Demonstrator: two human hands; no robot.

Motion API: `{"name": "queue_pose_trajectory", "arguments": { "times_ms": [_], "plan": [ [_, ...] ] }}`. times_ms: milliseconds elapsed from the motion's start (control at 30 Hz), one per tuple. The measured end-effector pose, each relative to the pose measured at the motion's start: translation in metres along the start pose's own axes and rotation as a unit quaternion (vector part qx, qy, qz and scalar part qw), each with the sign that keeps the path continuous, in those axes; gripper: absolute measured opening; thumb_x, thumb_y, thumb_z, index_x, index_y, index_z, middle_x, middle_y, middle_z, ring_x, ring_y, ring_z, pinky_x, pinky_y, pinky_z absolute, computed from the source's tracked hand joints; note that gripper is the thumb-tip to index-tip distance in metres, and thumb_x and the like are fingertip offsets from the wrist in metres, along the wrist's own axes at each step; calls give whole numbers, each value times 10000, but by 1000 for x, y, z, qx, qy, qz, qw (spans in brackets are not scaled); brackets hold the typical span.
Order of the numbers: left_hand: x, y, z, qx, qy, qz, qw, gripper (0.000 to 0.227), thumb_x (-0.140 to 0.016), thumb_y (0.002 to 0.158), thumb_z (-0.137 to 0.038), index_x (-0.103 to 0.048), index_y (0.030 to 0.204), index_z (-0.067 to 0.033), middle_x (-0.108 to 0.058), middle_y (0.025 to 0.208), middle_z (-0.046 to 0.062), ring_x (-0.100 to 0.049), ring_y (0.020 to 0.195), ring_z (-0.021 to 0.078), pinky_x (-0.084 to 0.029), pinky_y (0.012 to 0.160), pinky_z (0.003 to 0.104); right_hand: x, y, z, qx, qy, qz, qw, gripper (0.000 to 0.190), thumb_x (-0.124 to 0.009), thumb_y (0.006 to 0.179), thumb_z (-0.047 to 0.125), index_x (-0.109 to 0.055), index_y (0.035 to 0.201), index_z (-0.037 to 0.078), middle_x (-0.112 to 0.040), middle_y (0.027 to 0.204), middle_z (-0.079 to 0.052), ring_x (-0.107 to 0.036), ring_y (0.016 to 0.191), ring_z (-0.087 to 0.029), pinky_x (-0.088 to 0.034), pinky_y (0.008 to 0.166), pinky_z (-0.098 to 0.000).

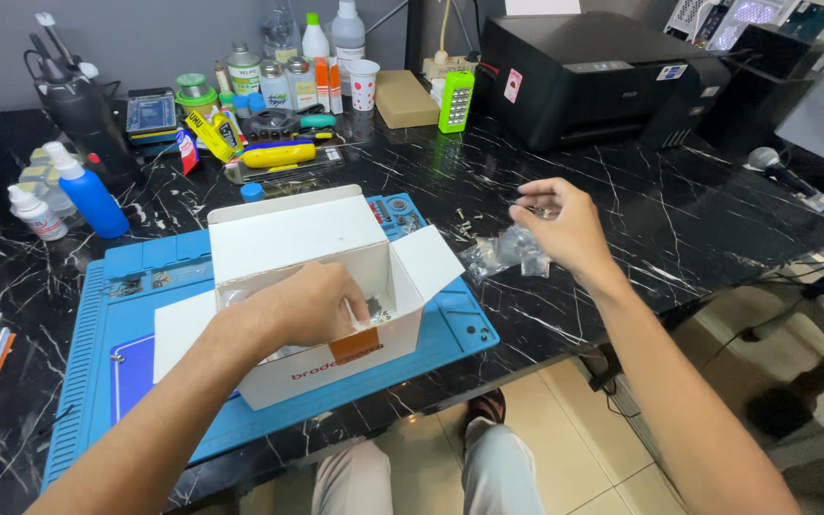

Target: The person unpacks small hardware components from a cardboard box, removing them from individual plastic bags and placing them onto a blue cutting mat. They handle various screws, nuts, and metal pieces, sorting them into small piles on the mat.

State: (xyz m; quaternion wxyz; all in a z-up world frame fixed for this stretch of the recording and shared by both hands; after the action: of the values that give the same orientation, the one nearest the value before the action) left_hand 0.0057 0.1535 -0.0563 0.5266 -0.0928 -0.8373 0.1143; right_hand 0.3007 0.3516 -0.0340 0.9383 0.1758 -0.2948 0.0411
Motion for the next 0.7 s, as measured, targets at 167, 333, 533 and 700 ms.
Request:
{"name": "queue_pose_trajectory", "arguments": {
  "times_ms": [167,333,533,700],
  "plan": [
    [-28,33,35,-1,35,-3,999,193,-858,912,-75,-967,1054,-148,-904,995,138,-857,931,360,-705,825,433,9,48,-98,-68,-100,-33,992,506,-884,988,369,-801,1470,238,-845,1387,4,-740,1378,-243,-547,1152,-428],
    [-11,16,9,-22,56,-5,998,160,-820,901,-83,-956,982,-104,-887,905,150,-850,841,350,-689,760,402,18,64,-124,-79,-221,-56,970,614,-841,1031,491,-780,1542,156,-802,1502,-83,-676,1468,-385,-513,1219,-541],
    [18,-21,-20,-8,-6,-12,1000,345,-902,895,-197,-913,1203,-43,-908,995,142,-893,914,274,-718,827,376,11,70,-125,-124,-290,-5,949,745,-761,1089,566,-740,1585,10,-691,1606,-274,-556,1520,-550,-403,1267,-648],
    [61,-52,-34,91,-48,-130,986,255,-755,1070,-350,-963,1108,-208,-966,1048,9,-868,911,190,-642,894,356,2,94,-157,-150,-350,16,924,772,-824,993,742,-772,1483,149,-572,1688,-200,-470,1552,-502,-375,1238,-655]
  ]
}}
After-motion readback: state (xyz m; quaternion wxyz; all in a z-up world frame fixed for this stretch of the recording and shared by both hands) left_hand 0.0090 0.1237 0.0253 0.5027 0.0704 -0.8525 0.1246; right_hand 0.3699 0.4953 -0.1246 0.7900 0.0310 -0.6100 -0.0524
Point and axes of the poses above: each hand's wrist, its own y-axis towards the middle knuckle, its own x-axis out of the back of the hand, z = x × y, the point moved 9 cm from there along y, towards the middle knuckle
